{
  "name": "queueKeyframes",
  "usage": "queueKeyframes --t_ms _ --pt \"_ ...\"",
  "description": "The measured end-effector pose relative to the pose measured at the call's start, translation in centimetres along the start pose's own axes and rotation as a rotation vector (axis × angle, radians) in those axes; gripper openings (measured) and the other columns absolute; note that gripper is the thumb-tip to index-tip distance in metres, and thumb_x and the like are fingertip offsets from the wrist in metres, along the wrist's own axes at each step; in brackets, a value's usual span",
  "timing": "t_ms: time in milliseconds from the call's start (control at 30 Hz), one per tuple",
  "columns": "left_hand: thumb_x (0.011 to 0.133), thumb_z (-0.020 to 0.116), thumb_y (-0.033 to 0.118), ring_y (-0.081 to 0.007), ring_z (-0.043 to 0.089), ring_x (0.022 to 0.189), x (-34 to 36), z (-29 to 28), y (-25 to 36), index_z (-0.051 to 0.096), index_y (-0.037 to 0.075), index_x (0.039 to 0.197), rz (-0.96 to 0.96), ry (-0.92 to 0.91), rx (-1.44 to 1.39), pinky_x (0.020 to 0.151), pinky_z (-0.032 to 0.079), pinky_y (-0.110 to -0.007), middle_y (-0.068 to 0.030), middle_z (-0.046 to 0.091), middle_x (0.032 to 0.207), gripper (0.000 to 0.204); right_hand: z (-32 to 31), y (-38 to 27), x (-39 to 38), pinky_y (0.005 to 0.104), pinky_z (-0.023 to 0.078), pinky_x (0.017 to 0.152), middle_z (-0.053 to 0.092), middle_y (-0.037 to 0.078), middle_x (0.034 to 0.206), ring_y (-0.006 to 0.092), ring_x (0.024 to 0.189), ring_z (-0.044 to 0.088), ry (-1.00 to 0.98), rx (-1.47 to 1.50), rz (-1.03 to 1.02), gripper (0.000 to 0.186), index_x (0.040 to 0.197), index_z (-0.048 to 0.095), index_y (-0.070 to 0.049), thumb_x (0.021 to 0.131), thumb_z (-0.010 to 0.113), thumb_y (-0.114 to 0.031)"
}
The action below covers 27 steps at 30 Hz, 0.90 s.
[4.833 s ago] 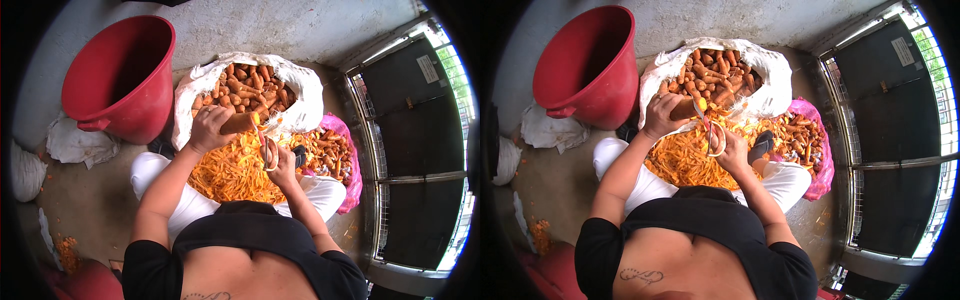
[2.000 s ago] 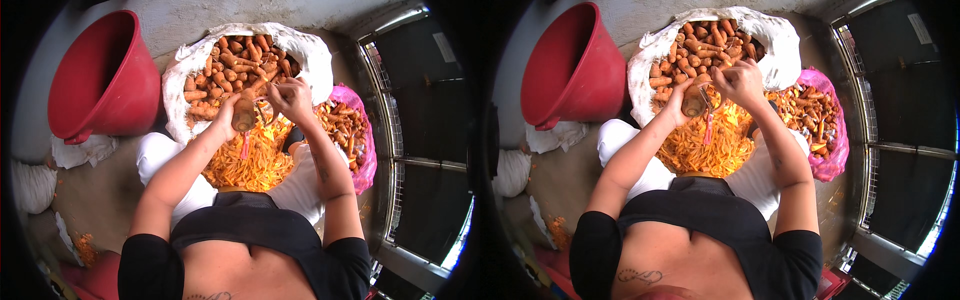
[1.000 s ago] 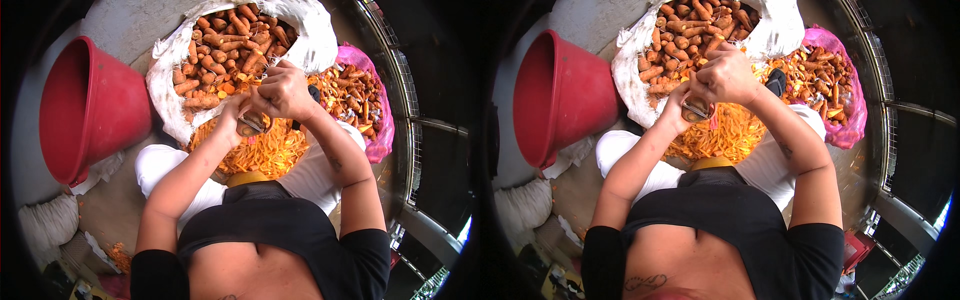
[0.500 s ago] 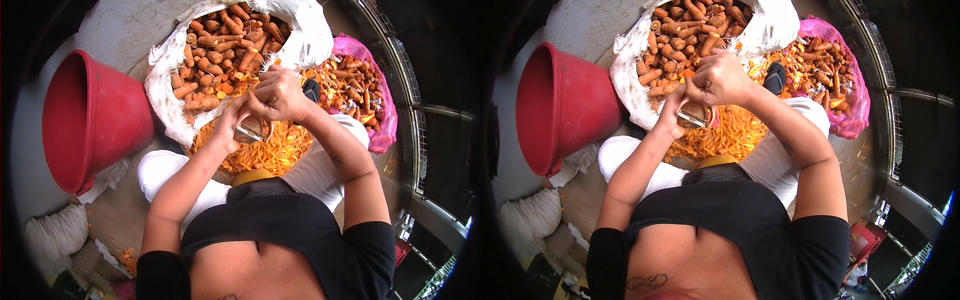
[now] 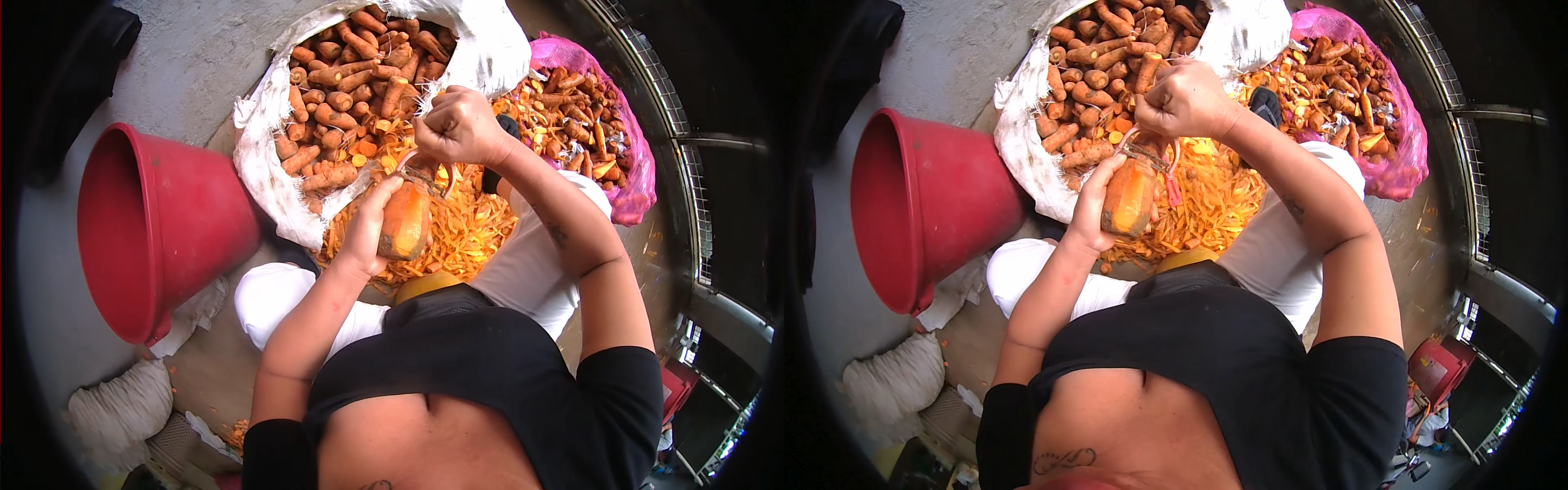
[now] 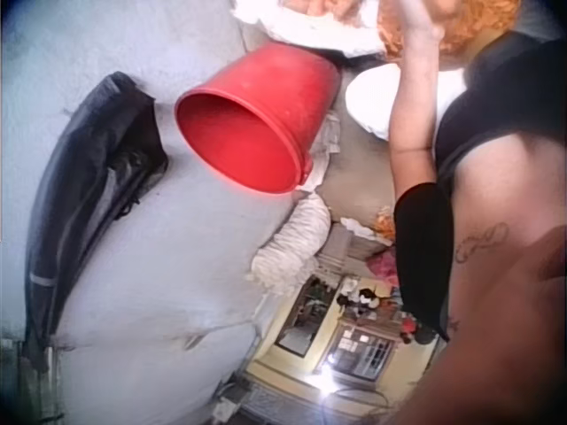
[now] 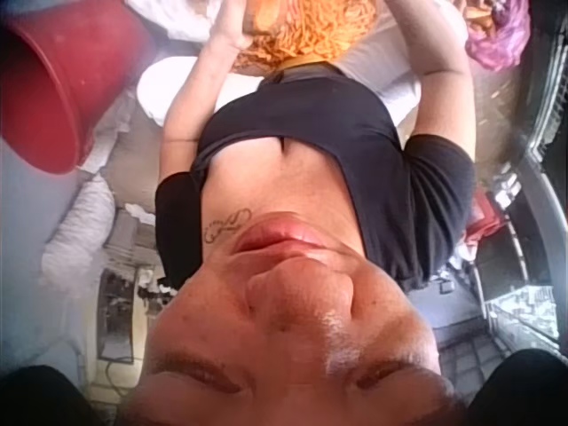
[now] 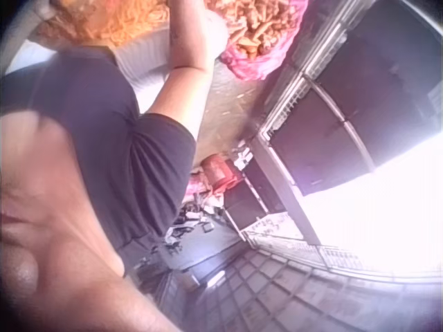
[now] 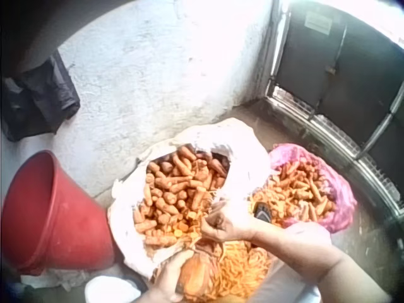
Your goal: The recorder is sitting on the floor peeling carrots into a pile.
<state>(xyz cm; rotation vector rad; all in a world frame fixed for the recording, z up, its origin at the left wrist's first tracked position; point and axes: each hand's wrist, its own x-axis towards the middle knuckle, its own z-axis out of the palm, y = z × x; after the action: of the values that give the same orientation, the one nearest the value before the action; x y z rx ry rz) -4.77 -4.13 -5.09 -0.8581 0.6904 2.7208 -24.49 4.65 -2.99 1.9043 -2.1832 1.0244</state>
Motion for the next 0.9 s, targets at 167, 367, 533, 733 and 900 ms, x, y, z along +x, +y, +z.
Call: queueKeyframes --t_ms 167,367,533,733,900 --pt "0.097 0.036 0.041 -0.0261 0.064 0.056 -0.8 0.1 0.4 0.055 0.002 0.105 0.010 -0.020 0.019 0.052 0.055 -0.034 -0.0130 0.063 0.076 0.044 0.1 0.7 -0.3 0.0333 0.044 0.051 0.048 0.006 0.043 0.0219 0.041 0.050 0.001 0.014 0.087 0.032 0.045 0.055 -0.007 0.077 0.061 -0.013" --pt "0.097 0.038 0.032 -0.0193 0.063 0.080 -3.0 1.2 1.0 0.028 0.002 0.142 0.171 -0.228 0.226 0.062 0.055 -0.032 -0.0131 0.059 0.105 0.055 -1.5 4.9 -0.7 0.0350 0.050 0.054 0.056 0.005 0.044 0.0244 0.045 0.058 -0.180 -0.427 0.249 0.035 0.052 0.066 -0.011 0.081 0.057 -0.029" --pt "0.093 0.050 0.030 -0.0177 0.062 0.079 -1.5 -0.7 1.4 0.036 -0.002 0.136 0.616 -0.037 0.802 0.068 0.054 -0.030 -0.0134 0.058 0.102 0.055 -1.6 5.3 -0.6 0.0347 0.050 0.053 0.060 0.004 0.048 0.0237 0.046 0.061 -0.133 -0.411 0.519 0.040 0.056 0.068 -0.008 0.084 0.054 -0.033" --pt "0.090 0.056 0.038 -0.0223 0.064 0.076 0.9 -2.1 2.5 0.053 0.004 0.113 0.200 0.142 0.016 0.071 0.056 -0.037 -0.0102 0.061 0.088 0.041 -0.3 1.5 1.5 0.0327 0.047 0.050 0.057 0.003 0.046 0.0206 0.046 0.058 -0.041 -0.100 0.406 0.036 0.061 0.069 -0.007 0.086 0.055 -0.029" --pt "0.096 0.043 0.036 -0.0191 0.063 0.088 1.2 -1.6 2.8 0.051 0.009 0.119 0.185 0.087 -0.119 0.077 0.055 -0.038 -0.0071 0.061 0.101 0.036 0.6 -2.1 1.8 0.0304 0.043 0.054 0.053 0.002 0.045 0.0170 0.046 0.052 0.070 -0.003 0.001 0.028 0.049 0.066 -0.015 0.077 0.061 -0.021"
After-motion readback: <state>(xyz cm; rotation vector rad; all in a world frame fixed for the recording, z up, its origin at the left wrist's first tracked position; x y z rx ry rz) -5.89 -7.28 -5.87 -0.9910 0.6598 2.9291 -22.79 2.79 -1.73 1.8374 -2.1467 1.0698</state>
